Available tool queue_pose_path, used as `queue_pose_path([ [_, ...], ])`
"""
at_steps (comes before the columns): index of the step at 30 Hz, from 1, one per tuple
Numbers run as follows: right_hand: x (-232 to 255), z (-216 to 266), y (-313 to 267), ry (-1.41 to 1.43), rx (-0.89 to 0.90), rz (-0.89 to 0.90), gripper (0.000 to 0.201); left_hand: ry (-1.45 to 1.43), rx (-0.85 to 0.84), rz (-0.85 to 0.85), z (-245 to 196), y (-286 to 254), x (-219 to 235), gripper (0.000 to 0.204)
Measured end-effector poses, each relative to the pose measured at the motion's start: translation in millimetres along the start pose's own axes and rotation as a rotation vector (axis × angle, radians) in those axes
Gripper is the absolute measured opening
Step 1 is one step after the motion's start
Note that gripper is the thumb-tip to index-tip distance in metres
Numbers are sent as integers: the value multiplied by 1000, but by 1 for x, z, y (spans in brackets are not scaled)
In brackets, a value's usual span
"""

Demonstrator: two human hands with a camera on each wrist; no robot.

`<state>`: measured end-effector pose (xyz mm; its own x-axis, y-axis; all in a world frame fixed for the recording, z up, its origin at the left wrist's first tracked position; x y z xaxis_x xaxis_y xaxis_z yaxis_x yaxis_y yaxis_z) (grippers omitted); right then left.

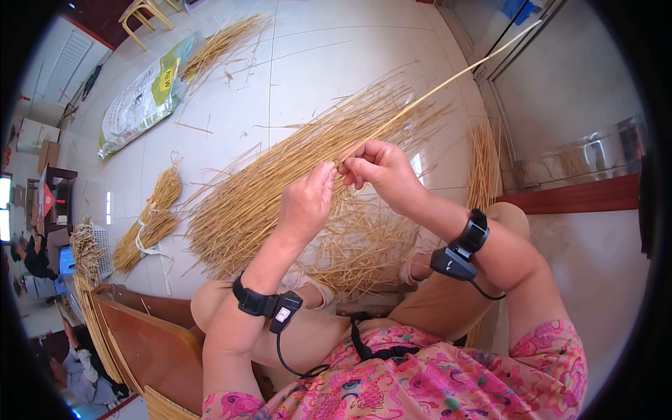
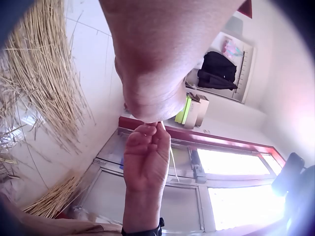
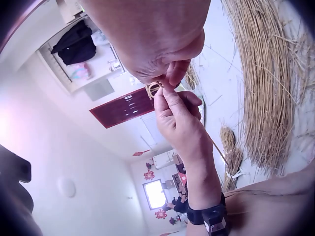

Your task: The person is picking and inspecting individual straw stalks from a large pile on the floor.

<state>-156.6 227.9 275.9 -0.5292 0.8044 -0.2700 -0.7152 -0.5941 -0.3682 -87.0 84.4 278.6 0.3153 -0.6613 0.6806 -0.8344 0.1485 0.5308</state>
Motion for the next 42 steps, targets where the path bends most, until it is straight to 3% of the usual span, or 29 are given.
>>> queue_pose_path([
  [9,0,4,-2,55,-35,-44,9,84,14,64,0,-1,3,14],
  [12,0,4,-2,84,-51,-45,8,123,-116,-29,0,-1,1,11],
  [18,2,0,-1,98,-6,21,8,-23,-12,52,2,-2,0,9],
  [24,-4,-3,-3,306,-182,106,6,-86,-5,77,4,-5,1,8],
  [27,-6,-10,-3,294,-293,85,7,-44,-118,-63,-2,-4,2,9],
  [30,1,-27,0,-50,-311,15,10,-57,-102,-105,-5,2,6,12],
  [34,-3,-9,-10,-895,-517,280,24,-186,49,42,0,1,8,13],
  [38,12,-6,6,-617,-61,50,16,-155,99,105,4,-3,4,10],
  [39,9,-3,7,-254,2,23,15,-123,89,107,4,-3,4,9],
  [42,7,12,2,-216,-16,48,15,-90,59,52,2,-3,1,8],
])
Point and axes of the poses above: each hand's wrist, its own y-axis towards the middle knuckle, its own x-axis out of the back of the hand, z = x × y, the point moved 2 cm from there along y, towards the middle knuckle, and after that the axes turned 13 degrees about -x, right-handed, at the moved point
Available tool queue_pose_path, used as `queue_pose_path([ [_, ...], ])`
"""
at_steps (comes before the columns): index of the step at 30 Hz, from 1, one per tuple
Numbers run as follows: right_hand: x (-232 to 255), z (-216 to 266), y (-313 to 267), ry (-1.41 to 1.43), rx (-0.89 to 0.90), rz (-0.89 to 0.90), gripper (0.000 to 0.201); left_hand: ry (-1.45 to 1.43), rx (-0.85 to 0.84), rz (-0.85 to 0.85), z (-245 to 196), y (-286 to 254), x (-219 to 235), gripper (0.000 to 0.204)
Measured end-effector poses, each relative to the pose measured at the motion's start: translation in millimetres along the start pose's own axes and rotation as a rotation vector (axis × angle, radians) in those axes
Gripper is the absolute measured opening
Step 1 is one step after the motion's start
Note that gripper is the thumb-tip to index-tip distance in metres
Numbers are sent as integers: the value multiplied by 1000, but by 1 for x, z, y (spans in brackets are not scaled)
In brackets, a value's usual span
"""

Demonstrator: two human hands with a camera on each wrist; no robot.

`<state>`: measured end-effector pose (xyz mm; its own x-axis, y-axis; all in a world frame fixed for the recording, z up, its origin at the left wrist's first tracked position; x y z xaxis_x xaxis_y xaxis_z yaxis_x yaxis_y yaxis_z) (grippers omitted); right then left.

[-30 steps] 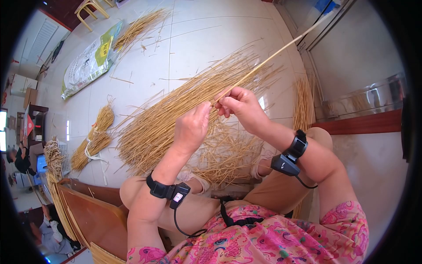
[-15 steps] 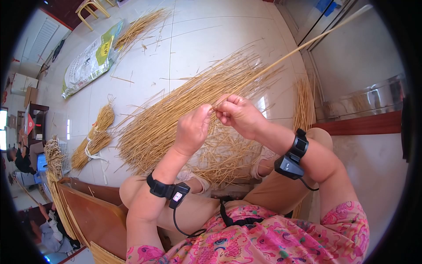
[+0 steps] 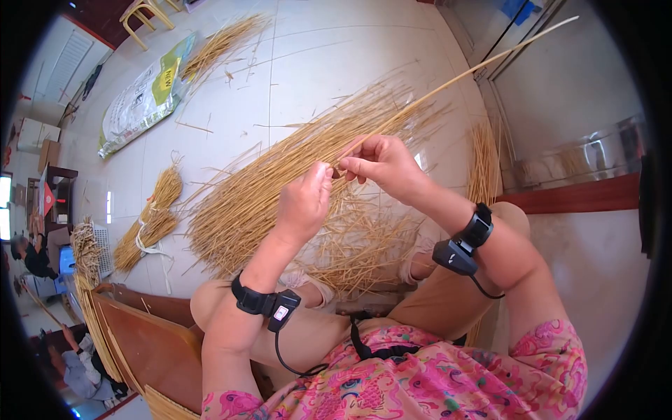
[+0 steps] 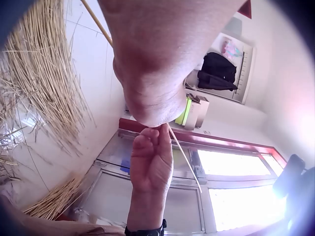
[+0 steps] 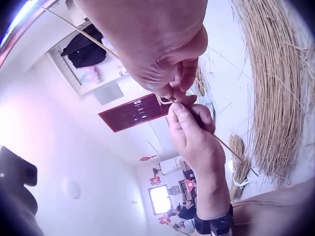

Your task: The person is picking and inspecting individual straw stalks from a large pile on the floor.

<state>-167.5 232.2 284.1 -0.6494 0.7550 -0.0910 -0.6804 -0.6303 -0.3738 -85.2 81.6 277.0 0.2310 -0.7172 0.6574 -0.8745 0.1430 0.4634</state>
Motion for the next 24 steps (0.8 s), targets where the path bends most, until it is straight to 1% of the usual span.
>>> queue_pose_path([
  [6,-6,2,-6,103,68,-24,11,29,-12,30,-2,2,0,9],
  [9,-5,-2,-4,108,67,-27,9,-21,23,54,-2,2,-2,9],
  [15,-5,-6,-1,204,75,38,8,-72,16,65,0,0,-1,11],
  [18,-7,-7,-2,341,-35,81,5,-36,-24,60,1,-1,-1,10],
  [21,-10,-7,-3,546,-145,236,4,17,-112,12,-4,-1,0,9],
  [24,-10,-6,-5,567,-182,277,6,101,-181,-28,-7,-1,1,7],
])
Point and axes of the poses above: each hand's wrist, its own y-axis towards the middle knuckle, its own x-axis out of the back of the hand, z = x × y, the point moved 2 cm from there along y, towards the middle knuckle, and after that the axes turned 13 degrees about -x, right-handed, at the moved point
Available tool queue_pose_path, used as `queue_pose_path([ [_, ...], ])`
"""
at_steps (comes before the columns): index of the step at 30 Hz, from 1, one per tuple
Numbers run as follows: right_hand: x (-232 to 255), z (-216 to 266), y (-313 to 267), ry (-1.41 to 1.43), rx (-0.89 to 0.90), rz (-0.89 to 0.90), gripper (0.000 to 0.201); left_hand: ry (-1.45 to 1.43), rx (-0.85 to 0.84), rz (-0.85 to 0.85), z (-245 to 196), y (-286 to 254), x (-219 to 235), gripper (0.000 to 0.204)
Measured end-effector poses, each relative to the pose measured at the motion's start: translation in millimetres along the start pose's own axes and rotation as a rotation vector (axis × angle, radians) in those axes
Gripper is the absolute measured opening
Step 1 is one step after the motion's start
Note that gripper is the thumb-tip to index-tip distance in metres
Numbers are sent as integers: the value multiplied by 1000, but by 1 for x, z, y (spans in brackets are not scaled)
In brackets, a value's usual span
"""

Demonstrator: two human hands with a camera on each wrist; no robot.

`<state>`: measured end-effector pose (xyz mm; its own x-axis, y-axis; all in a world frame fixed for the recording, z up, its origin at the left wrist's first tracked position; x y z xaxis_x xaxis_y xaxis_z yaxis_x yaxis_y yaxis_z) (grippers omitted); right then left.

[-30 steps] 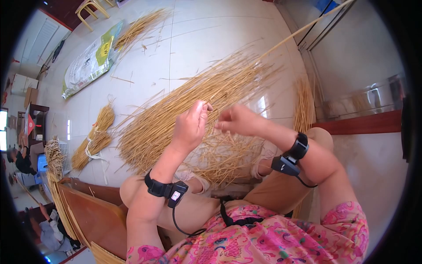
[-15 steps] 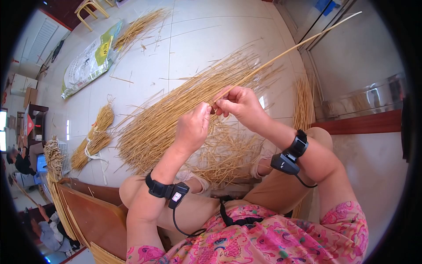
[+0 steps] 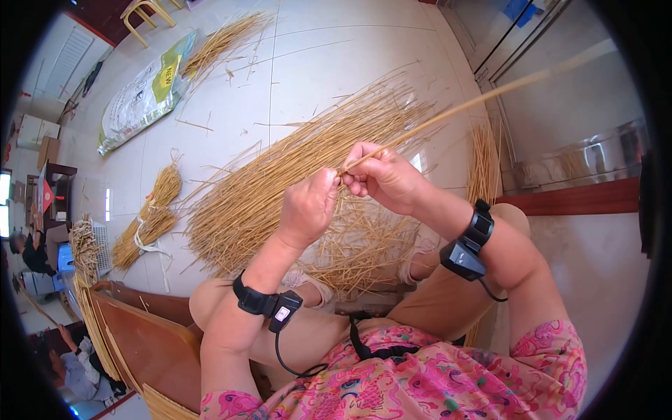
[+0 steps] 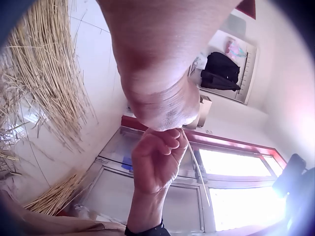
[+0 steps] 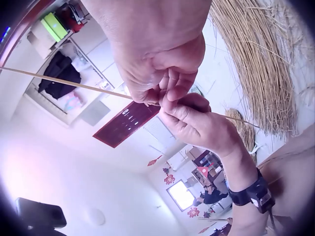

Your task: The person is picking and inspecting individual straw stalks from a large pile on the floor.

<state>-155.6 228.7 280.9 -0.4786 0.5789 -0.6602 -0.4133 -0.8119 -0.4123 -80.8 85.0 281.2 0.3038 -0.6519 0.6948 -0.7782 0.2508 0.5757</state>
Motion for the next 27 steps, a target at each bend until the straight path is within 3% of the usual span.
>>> queue_pose_path([
  [3,8,-10,4,-20,-65,-93,11,24,-92,-84,-6,4,6,8],
  [6,14,-22,6,-420,-223,-263,16,23,-108,-99,-14,10,12,5],
  [10,5,-12,1,-1180,-200,-278,25,159,60,28,6,3,5,7],
  [14,6,-5,5,-624,82,-265,22,170,125,70,15,-4,0,6],
  [18,12,-4,10,-605,107,-349,17,93,160,76,12,-7,-6,6],
  [27,17,-8,13,-449,130,-285,16,87,73,87,13,-2,-8,6],
])
Point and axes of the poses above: each hand's wrist, its own y-axis towards the middle knuckle, its own x-axis out of the back of the hand, z = x × y, the point moved 2 cm from there along y, towards the middle knuckle, and after that the axes turned 13 degrees about -x, right-handed, at the moved point
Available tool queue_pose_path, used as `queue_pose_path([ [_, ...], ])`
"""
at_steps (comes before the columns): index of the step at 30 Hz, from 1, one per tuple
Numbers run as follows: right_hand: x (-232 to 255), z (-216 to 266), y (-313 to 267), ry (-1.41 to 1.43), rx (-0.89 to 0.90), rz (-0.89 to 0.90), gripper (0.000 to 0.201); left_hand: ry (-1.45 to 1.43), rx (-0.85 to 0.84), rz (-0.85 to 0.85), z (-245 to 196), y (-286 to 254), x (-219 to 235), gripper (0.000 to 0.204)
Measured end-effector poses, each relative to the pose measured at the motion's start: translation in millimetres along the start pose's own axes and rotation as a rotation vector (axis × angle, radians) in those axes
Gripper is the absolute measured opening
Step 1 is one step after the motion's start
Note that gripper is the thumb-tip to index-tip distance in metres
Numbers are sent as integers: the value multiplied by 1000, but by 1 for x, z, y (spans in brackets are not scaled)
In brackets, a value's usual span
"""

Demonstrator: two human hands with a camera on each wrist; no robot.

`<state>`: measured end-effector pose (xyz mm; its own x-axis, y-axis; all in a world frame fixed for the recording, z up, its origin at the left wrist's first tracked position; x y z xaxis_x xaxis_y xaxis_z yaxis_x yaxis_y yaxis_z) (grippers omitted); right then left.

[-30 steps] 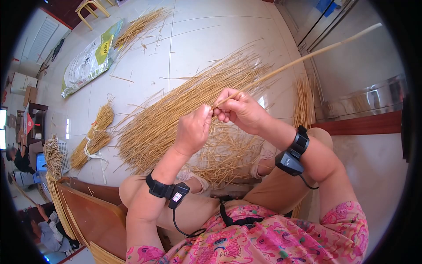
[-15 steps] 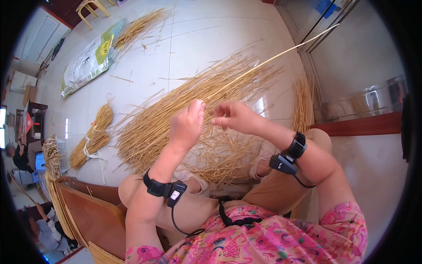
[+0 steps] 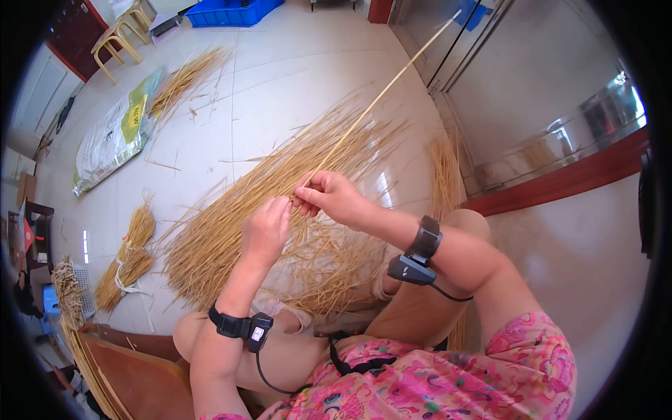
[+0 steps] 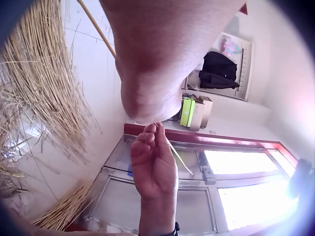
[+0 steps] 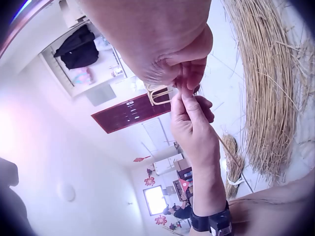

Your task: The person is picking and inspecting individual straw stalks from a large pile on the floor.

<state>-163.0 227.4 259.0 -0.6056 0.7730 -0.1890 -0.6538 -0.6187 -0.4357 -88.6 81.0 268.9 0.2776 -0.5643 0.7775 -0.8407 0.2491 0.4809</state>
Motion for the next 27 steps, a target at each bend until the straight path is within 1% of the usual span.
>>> queue_pose_path([
  [3,0,2,-1,0,-7,-12,17,-3,-24,2,3,-3,0,7],
  [5,3,8,-2,1,-23,-50,17,-17,11,-5,7,-5,0,8],
  [6,8,16,-5,-12,-1,-108,18,-24,31,-5,9,-8,0,9],
  [9,40,37,-4,120,24,-268,21,72,139,148,31,-22,10,10],
  [11,58,52,-8,174,93,-347,22,189,185,213,54,-32,19,17],
  [12,63,55,-9,200,125,-384,22,248,211,246,54,-29,24,22],
  [15,52,45,-7,269,102,-305,21,295,57,8,33,-10,30,42],
  [18,18,23,-3,267,67,-92,18,130,-98,-33,11,8,26,54],
  [19,8,17,-3,269,56,-18,18,47,-23,13,5,10,24,51],
  [21,-3,10,-4,225,53,75,18,-119,123,101,-2,10,19,44],
  [22,-6,9,-4,202,52,121,18,-65,57,75,0,8,17,40],
  [24,1,18,-8,144,58,31,19,41,-82,24,9,3,11,32],
  [25,8,24,-9,117,61,-17,19,41,-58,18,13,1,13,28],
  [27,28,42,-10,198,142,-214,18,42,-5,6,21,-4,17,21],
])
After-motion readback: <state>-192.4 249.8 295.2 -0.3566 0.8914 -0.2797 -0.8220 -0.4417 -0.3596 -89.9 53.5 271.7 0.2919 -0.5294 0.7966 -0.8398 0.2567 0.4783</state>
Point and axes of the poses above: each hand's wrist, its own y-axis towards the middle knuckle, its own x-axis out of the back of the hand, z = x × y, the point moved 2 cm from there along y, towards the middle knuckle, and after that the axes turned 13 degrees about -x, right-handed, at the moved point
